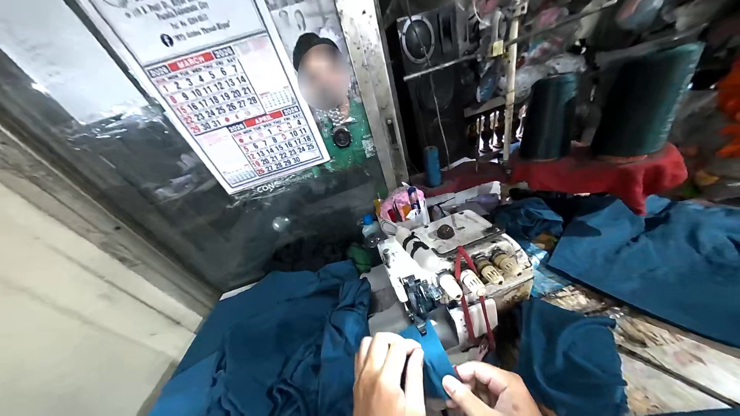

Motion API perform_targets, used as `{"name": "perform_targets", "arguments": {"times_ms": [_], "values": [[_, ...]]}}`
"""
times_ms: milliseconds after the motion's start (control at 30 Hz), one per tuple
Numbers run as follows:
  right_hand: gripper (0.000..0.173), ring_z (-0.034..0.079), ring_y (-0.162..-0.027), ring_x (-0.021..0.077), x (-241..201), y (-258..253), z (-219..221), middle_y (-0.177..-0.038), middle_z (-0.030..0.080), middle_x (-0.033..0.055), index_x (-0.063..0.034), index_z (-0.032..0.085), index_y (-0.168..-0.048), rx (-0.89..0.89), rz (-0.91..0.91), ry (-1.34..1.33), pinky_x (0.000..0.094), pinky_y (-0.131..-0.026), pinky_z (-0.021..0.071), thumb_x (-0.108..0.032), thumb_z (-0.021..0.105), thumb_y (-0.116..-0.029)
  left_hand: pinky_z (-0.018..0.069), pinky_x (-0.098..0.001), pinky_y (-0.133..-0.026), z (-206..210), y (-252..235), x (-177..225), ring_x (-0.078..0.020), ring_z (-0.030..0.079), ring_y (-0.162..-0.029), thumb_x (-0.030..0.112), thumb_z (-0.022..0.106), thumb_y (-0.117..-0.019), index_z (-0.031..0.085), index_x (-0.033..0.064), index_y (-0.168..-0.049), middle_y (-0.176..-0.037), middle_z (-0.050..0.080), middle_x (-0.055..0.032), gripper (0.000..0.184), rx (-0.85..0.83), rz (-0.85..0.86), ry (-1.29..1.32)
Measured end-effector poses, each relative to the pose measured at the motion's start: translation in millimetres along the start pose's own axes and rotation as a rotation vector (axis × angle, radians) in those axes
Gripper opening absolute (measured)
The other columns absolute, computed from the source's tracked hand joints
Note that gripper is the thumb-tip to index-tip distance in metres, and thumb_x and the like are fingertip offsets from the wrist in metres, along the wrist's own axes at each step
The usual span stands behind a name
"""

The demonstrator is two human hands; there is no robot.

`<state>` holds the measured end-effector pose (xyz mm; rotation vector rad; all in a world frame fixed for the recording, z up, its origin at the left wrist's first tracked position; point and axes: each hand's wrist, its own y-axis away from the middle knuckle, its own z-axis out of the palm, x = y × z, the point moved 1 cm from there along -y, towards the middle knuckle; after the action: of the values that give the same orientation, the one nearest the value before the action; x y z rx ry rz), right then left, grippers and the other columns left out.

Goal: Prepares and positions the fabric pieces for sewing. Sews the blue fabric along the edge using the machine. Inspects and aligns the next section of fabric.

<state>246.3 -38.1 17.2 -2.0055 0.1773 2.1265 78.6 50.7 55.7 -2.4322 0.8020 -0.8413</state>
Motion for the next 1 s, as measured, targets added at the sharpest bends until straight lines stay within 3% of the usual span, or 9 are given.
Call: {"name": "perform_targets", "arguments": {"times_ms": [100,167,267,400,533,633,767,867,1000], "values": [[0.026,0.066,-0.055,0.019,-4.4,-23.0,13.9,-0.069,0.069,0.0052,-0.0075,0.071,-0.084,0.128,0.006,0.043,0.0362,-0.049,0.0585,-0.03,0.071,-0.097,0.0528,-0.0351,-0.093,10.1,-28.8,-32.4,-0.0113,0.063,-0.105,0.034,0.063,-0.0962,0.078,0.025,-0.097,-0.102,0.069,0.0078,0.017,0.012,-0.003,-0.051],[0.042,0.057,-0.046,0.016,5.0,-42.5,21.4,-0.055,0.057,0.0017,-0.0124,0.059,-0.064,0.244,-0.05,0.159,0.0351,-0.044,0.0501,-0.038,0.071,-0.0938,0.0491,-0.043,-0.1,11.5,-46.0,-48.2,-0.0213,0.059,-0.117,0.036,0.061,-0.0973,0.076,0.0219,-0.102,-0.116,0.066,-0.0019,0.021,-0.05,-0.022,-0.084],[0.042,0.053,-0.044,0.0126,4.5,-49.0,24.6,-0.052,0.052,-0.0011,-0.0151,0.052,-0.059,0.271,-0.132,0.228,0.0323,-0.042,0.046,-0.035,0.07,-0.0923,0.0483,-0.046,-0.105,9.0,-53.0,-57.4,-0.03,0.056,-0.127,0.038,0.053,-0.1014,0.068,0.0116,-0.111,-0.131,0.061,-0.014,0.032,-0.147,-0.143,-0.151],[0.036,0.058,-0.051,0.0133,-0.4,-28.7,21.2,-0.06,0.058,-0.0005,-0.0127,0.062,-0.069,0.061,-0.139,0.153,0.0328,-0.048,0.0498,-0.035,0.071,-0.0957,0.0577,-0.0453,-0.065,-5.7,-50.0,-56.0,-0.0226,0.07,-0.075,0.041,0.048,-0.1049,0.06,0.0113,-0.119,-0.083,0.068,-0.0044,0.035,-0.217,-0.273,-0.259],[0.026,0.074,-0.099,0.0134,-5.4,-11.6,15.7,-0.113,0.076,-0.0007,-0.0126,0.073,-0.121,-0.332,-0.146,0.074,0.0374,-0.085,0.0649,-0.028,0.065,-0.1024,0.0535,-0.0514,-0.05,-33.9,-9.7,-43.8,-0.0275,0.068,-0.061,0.023,0.061,-0.0906,0.068,0.012,-0.11,-0.075,0.07,-0.0066,0.023,-0.035,-0.137,-0.318],[0.044,0.062,-0.129,0.0194,-3.0,-10.1,5.3,-0.145,0.06,0.0064,-0.0073,0.058,-0.145,-0.492,-0.231,-0.028,0.0428,-0.107,0.0554,-0.026,0.059,-0.1053,0.0596,-0.0436,-0.06,-26.8,40.1,-2.3,-0.0194,0.072,-0.073,0.021,0.068,-0.0918,0.072,0.0094,-0.105,-0.089,0.075,-0.005,0.017,-0.075,-0.057,-0.12],[0.021,0.072,-0.093,0.0213,7.3,-36.9,-12.9,-0.105,0.075,0.0076,-0.0056,0.074,-0.111,0.014,-0.202,-0.061,0.0371,-0.082,0.0622,-0.018,0.074,-0.0936,0.062,-0.0303,-0.074,7.2,51.0,36.1,-0.0074,0.071,-0.084,0.024,0.068,-0.0962,0.071,0.0114,-0.105,-0.094,0.074,0.0017,0.016,-0.177,-0.073,0.312],[0.03,0.072,-0.102,0.0201,8.5,-22.9,-11.1,-0.114,0.074,0.0057,-0.0063,0.071,-0.121,0.142,-0.224,0.049,0.0356,-0.09,0.0622,-0.016,0.072,-0.0935,0.0596,-0.0329,-0.08,-5.6,57.0,28.5,-0.0119,0.068,-0.089,0.018,0.062,-0.1021,0.07,0.0058,-0.107,-0.1,0.07,-0.0024,0.016,-0.335,-0.204,0.669],[0.051,0.069,-0.112,0.0237,10.7,12.9,-10.0,-0.134,0.065,0.0113,-0.0004,0.057,-0.139,0.017,-0.217,0.014,0.038,-0.095,0.0619,-0.001,0.071,-0.09,0.0634,-0.0346,-0.073,1.7,78.5,27.7,-0.0195,0.072,-0.082,-0.003,0.065,-0.0947,0.066,-0.0037,-0.11,-0.095,0.073,-0.0111,0.015,-0.037,-0.387,0.835]]}}
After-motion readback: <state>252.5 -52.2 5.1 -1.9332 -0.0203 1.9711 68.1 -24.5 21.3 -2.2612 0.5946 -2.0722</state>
